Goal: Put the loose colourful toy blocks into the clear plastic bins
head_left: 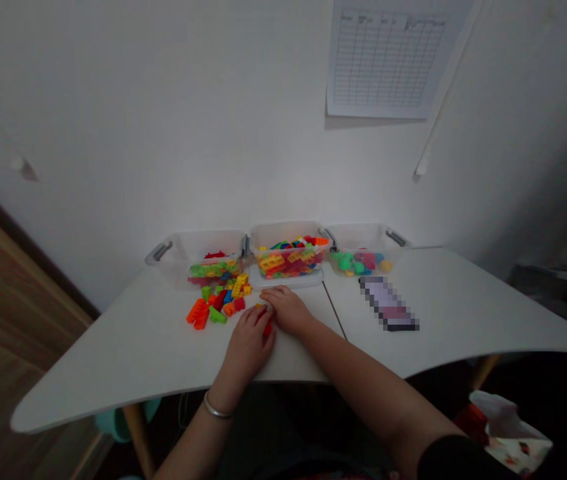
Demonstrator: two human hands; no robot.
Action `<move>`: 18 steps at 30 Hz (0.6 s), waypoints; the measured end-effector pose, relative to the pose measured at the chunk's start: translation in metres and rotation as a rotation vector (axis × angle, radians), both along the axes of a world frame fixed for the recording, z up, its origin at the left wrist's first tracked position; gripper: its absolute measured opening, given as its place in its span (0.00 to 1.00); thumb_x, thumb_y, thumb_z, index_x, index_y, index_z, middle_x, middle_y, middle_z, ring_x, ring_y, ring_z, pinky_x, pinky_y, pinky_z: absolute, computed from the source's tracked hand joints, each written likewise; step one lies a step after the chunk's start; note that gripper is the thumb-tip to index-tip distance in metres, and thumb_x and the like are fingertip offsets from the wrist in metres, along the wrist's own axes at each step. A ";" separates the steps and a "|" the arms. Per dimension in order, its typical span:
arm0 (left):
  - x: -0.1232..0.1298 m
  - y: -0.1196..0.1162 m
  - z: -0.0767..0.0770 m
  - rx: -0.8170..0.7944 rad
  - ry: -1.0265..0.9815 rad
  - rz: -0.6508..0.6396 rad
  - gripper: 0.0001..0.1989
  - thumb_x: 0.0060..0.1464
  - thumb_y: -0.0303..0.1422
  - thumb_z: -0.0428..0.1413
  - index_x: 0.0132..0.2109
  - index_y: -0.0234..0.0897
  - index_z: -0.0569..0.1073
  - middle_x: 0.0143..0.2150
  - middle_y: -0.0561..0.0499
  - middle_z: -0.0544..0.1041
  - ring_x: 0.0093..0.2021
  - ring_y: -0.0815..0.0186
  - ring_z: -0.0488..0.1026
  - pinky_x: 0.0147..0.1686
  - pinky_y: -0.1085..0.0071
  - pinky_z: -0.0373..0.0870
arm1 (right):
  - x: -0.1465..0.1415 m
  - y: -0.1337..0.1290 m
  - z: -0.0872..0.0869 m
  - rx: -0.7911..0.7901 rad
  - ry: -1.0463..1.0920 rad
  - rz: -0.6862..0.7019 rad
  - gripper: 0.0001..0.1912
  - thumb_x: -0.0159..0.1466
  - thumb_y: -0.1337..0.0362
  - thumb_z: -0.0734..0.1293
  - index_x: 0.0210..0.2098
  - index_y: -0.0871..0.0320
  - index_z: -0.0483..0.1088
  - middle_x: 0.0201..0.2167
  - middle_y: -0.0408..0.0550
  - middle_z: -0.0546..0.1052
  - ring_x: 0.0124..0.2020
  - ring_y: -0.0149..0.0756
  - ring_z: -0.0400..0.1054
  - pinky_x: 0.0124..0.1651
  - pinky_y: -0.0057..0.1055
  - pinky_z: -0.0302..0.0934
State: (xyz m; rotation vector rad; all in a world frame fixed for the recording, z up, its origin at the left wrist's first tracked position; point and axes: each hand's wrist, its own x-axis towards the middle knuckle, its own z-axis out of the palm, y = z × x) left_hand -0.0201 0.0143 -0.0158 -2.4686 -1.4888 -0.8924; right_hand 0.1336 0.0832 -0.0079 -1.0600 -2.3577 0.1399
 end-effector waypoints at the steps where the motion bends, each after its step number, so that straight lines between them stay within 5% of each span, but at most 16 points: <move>1: 0.000 0.000 0.000 0.002 -0.002 0.002 0.19 0.58 0.32 0.51 0.55 0.37 0.72 0.55 0.41 0.74 0.57 0.53 0.68 0.59 0.50 0.66 | 0.001 -0.002 0.001 -0.005 0.005 -0.025 0.21 0.64 0.73 0.61 0.56 0.58 0.70 0.59 0.51 0.72 0.59 0.38 0.62 0.64 0.37 0.55; 11: -0.001 -0.003 0.004 -0.019 0.019 0.015 0.19 0.58 0.31 0.52 0.55 0.35 0.73 0.56 0.41 0.74 0.58 0.52 0.67 0.60 0.51 0.67 | 0.011 -0.013 0.004 -0.014 0.036 -0.258 0.21 0.61 0.74 0.62 0.52 0.58 0.73 0.51 0.53 0.74 0.52 0.42 0.67 0.56 0.37 0.62; 18: -0.001 -0.003 0.005 -0.023 0.018 0.015 0.19 0.57 0.31 0.52 0.55 0.36 0.73 0.56 0.41 0.74 0.58 0.52 0.67 0.59 0.52 0.67 | 0.020 -0.015 0.005 -0.067 0.068 -0.379 0.09 0.62 0.72 0.64 0.38 0.58 0.75 0.42 0.55 0.74 0.47 0.45 0.66 0.51 0.39 0.64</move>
